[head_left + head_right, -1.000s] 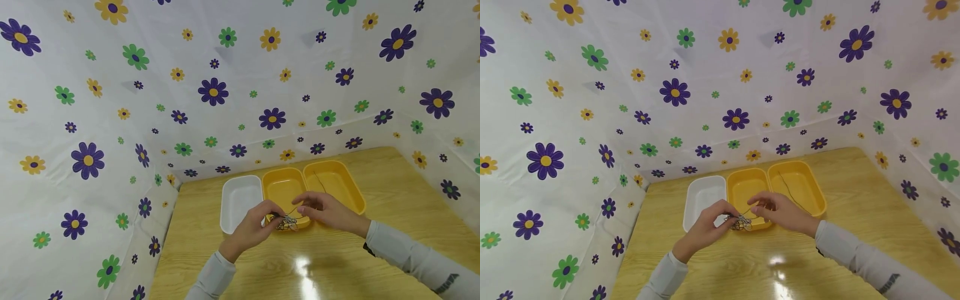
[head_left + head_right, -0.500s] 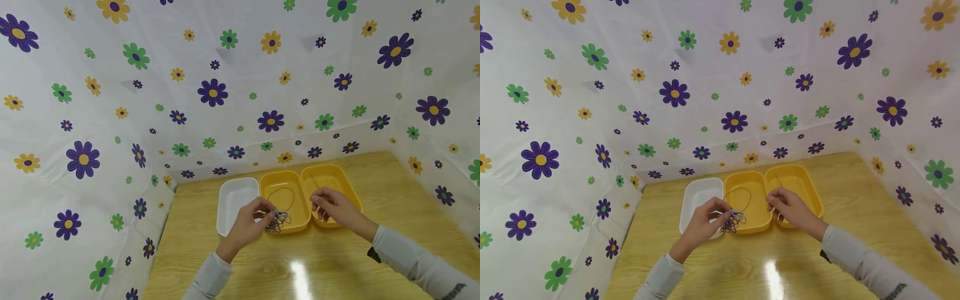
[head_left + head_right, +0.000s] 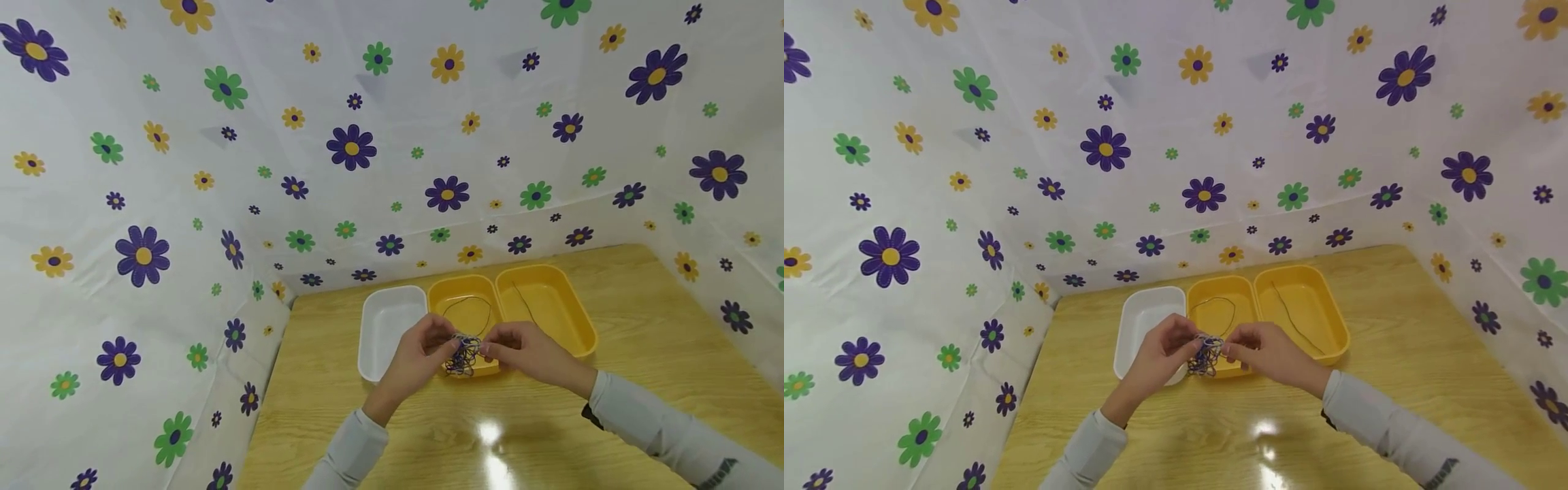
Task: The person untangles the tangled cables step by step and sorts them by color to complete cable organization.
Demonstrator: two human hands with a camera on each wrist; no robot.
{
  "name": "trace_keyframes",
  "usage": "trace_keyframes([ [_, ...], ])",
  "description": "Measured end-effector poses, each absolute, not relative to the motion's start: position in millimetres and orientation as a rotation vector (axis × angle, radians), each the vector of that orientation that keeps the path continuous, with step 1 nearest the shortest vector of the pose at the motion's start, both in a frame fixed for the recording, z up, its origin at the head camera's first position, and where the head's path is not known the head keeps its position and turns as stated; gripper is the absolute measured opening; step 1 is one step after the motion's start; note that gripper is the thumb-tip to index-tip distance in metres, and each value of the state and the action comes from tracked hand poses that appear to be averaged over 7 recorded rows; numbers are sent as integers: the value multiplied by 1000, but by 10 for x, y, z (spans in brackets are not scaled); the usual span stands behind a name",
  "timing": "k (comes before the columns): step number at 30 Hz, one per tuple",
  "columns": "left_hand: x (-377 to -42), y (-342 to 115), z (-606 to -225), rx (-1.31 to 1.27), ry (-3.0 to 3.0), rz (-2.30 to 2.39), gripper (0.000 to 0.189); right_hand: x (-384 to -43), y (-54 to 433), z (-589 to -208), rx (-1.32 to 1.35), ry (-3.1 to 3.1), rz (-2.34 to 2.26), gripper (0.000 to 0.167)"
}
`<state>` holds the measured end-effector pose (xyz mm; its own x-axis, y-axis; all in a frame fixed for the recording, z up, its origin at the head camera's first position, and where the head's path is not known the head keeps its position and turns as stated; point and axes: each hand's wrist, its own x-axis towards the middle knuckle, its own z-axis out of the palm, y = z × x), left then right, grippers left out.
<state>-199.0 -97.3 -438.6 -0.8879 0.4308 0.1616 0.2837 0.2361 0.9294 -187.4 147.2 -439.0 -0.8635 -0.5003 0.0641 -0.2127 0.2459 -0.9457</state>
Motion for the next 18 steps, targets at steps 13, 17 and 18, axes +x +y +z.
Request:
trace_keyframes([
  [13, -2012, -1055, -4362, 509, 2350, 1847, 22, -1788, 1500, -4475, -823, 2286, -1982, 7],
  [17, -2033, -1078, -4356, 464, 2281, 1925, 23, -1765, 1560, -4531, -902, 2231, -2086, 7],
  [18, -2031, -1081, -4347, 468, 2270, 1923, 24, -1766, 1566, -4537, -902, 2210, -2091, 7],
])
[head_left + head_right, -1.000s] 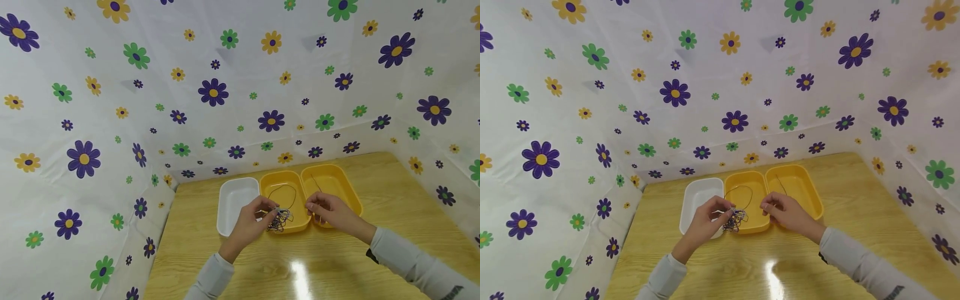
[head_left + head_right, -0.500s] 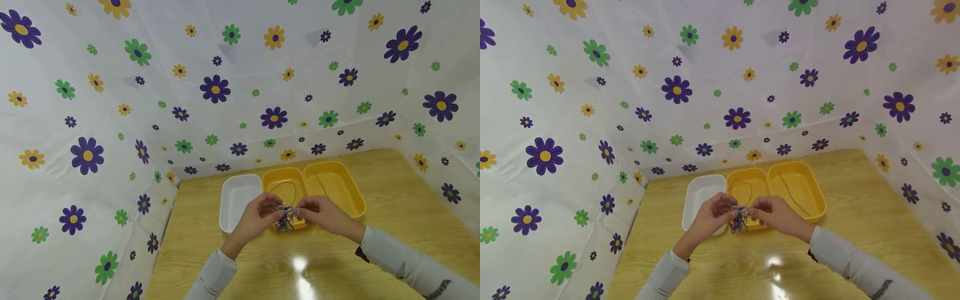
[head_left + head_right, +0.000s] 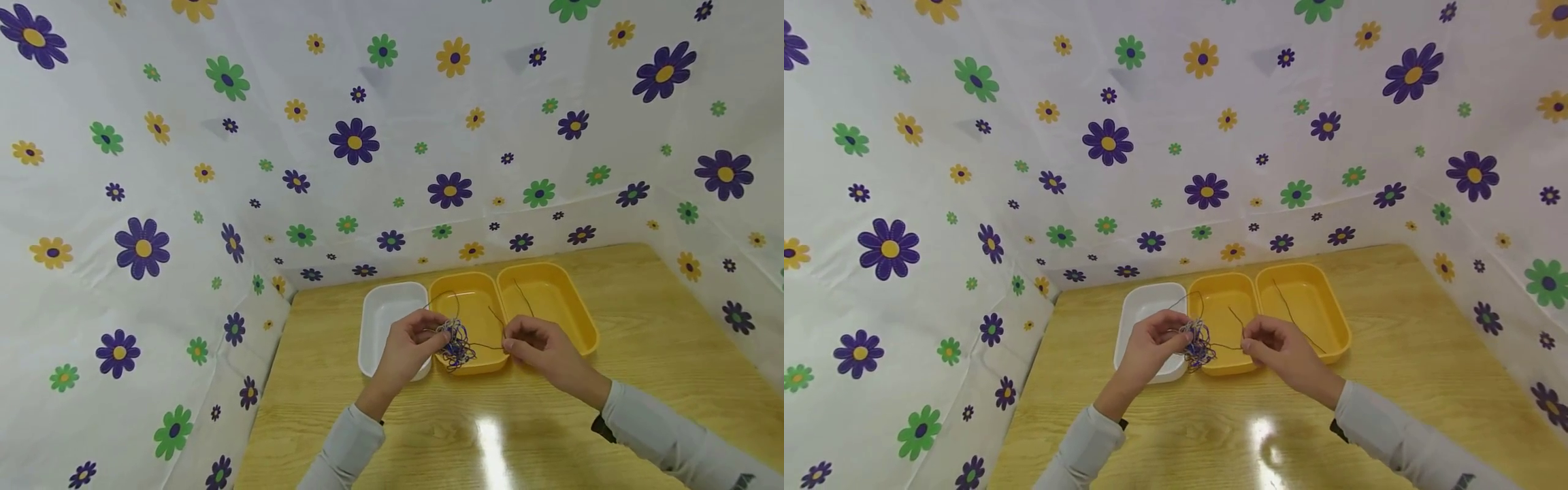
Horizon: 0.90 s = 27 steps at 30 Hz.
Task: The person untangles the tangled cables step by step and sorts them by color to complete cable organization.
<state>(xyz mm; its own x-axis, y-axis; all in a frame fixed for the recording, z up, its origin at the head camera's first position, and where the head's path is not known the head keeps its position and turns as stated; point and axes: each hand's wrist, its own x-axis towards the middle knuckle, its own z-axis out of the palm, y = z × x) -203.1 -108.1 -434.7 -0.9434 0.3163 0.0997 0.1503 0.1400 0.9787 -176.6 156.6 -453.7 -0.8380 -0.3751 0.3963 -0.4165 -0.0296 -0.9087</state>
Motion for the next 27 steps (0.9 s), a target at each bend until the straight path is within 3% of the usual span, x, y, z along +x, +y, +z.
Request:
trace_keyframes([
  [3, -2019, -1089, -4330, 487, 2235, 1913, 27, -1765, 1551, -4545, 819, -2210, 2004, 1],
  [7, -2002, -1089, -4322, 486, 2206, 1901, 28, -1765, 1500, -4542, 751, -2287, 1569, 26],
  [10, -1994, -1078, -4320, 502, 2202, 1883, 29, -1769, 1468, -4520, 851, -2253, 1222, 40],
  [14, -1967, -1056, -4285, 546, 2210, 1843, 30, -1794, 1440, -4465, 980, -2165, 1098, 36],
  [19, -1955, -1023, -4264, 606, 2208, 1801, 33, -1841, 1385, -4359, 930, -2270, 1057, 23],
  [27, -1930, -969, -4279, 541, 2105, 1882, 43, -1813, 1318, -4236, 752, -2691, 1530, 20],
])
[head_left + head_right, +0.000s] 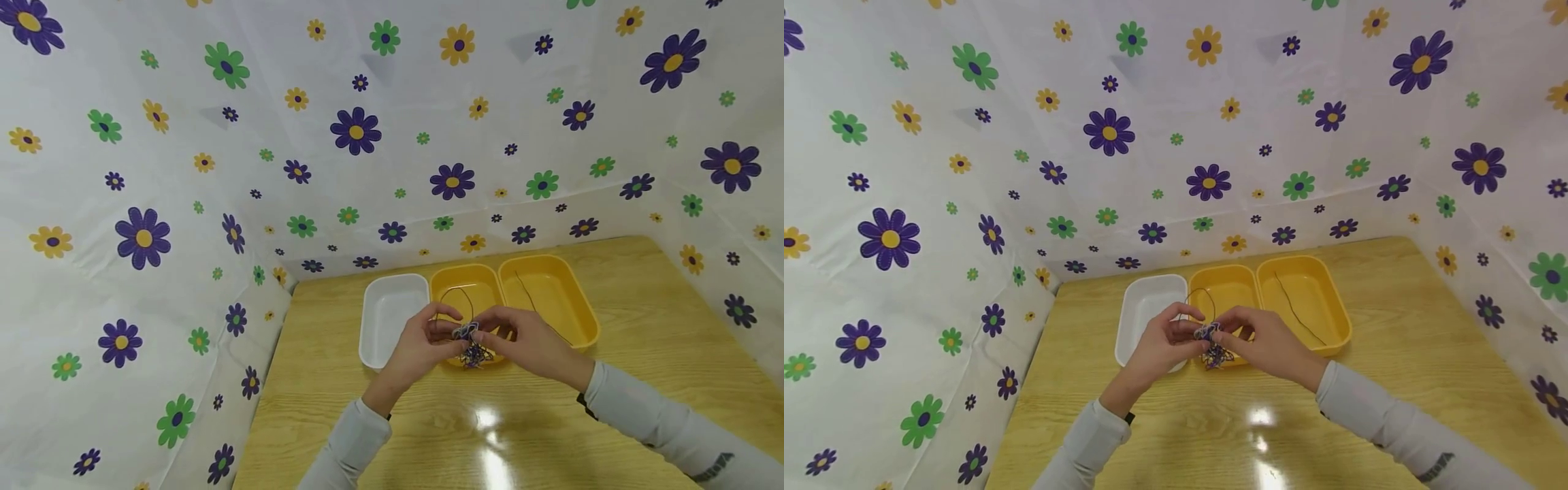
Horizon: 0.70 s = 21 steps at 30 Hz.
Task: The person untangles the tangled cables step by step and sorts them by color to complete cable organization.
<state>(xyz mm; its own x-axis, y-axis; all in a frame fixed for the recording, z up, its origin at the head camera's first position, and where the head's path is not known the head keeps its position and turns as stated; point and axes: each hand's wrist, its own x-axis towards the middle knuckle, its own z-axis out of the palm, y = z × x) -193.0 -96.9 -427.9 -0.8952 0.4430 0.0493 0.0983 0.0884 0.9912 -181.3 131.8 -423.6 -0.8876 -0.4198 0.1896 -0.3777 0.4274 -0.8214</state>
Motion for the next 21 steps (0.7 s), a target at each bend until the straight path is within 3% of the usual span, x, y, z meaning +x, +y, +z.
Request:
trace_keyframes([
  [10, -1937, -981, -4305, 566, 2213, 1825, 30, -1839, 1291, -4233, -680, 2574, -1545, 13],
  [21, -1885, -941, -4272, 568, 2280, 1816, 27, -1829, 1288, -4225, -684, 2514, -1574, 19],
])
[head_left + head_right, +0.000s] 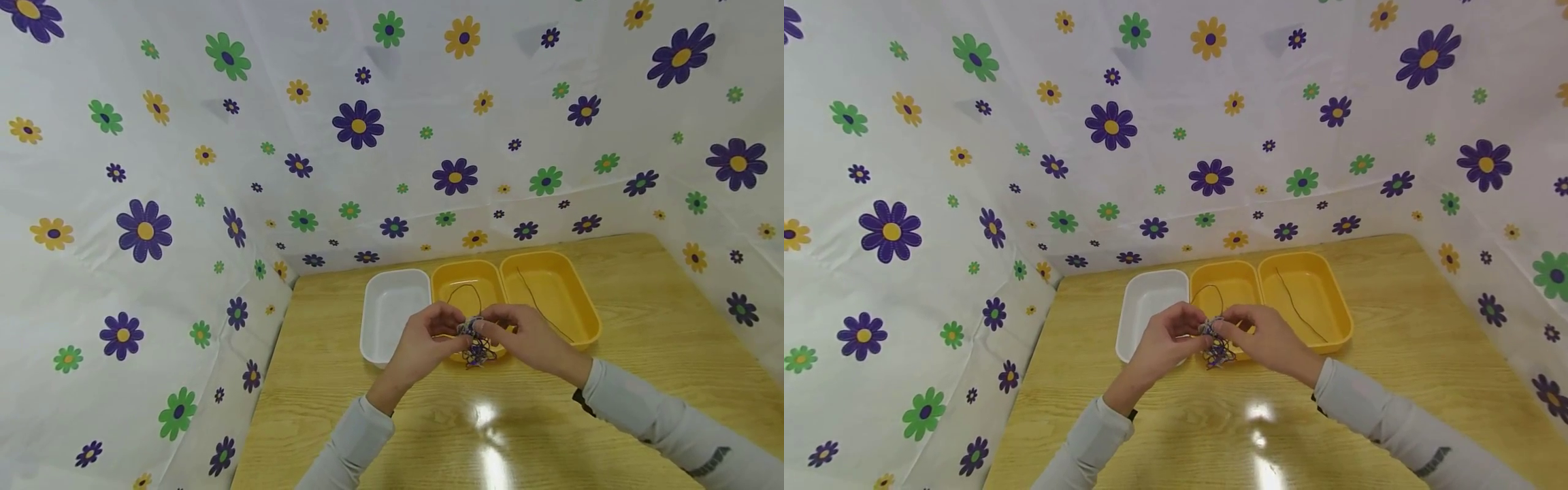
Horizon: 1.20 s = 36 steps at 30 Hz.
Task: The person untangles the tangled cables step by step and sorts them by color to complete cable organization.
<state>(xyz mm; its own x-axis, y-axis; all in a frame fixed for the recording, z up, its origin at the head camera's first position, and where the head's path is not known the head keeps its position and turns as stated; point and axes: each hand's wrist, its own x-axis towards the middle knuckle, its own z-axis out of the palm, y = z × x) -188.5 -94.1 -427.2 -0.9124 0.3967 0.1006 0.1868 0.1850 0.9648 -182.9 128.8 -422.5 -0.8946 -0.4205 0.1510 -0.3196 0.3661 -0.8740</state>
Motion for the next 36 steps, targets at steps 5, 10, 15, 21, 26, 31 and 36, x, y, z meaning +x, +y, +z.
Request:
trace_keyframes([
  [5, -1875, -932, -4271, 552, 2297, 1833, 25, -1846, 1327, -4209, -654, 2443, -1587, 18],
  [10, -1862, -916, -4269, 561, 2302, 1824, 23, -1859, 1353, -4231, -668, 2391, -1622, 16],
  [15, -1845, -911, -4251, 596, 2256, 1842, 21, -1914, 1389, -4292, -725, 2305, -1653, 17],
  [21, -1861, -946, -4256, 532, 2143, 1848, 24, -1942, 1417, -4340, -840, 2181, -1683, 18],
  [26, -1882, -975, -4224, 414, 2209, 1828, 26, -1803, 1419, -4314, -898, 2545, -1625, 13],
  [31, -1910, -978, -4194, 354, 2272, 1794, 26, -1758, 1406, -4298, -1119, 2964, -1456, 19],
  [36, -1892, -943, -4200, 357, 2237, 1795, 24, -1790, 1426, -4305, -1332, 3068, -1238, 18],
])
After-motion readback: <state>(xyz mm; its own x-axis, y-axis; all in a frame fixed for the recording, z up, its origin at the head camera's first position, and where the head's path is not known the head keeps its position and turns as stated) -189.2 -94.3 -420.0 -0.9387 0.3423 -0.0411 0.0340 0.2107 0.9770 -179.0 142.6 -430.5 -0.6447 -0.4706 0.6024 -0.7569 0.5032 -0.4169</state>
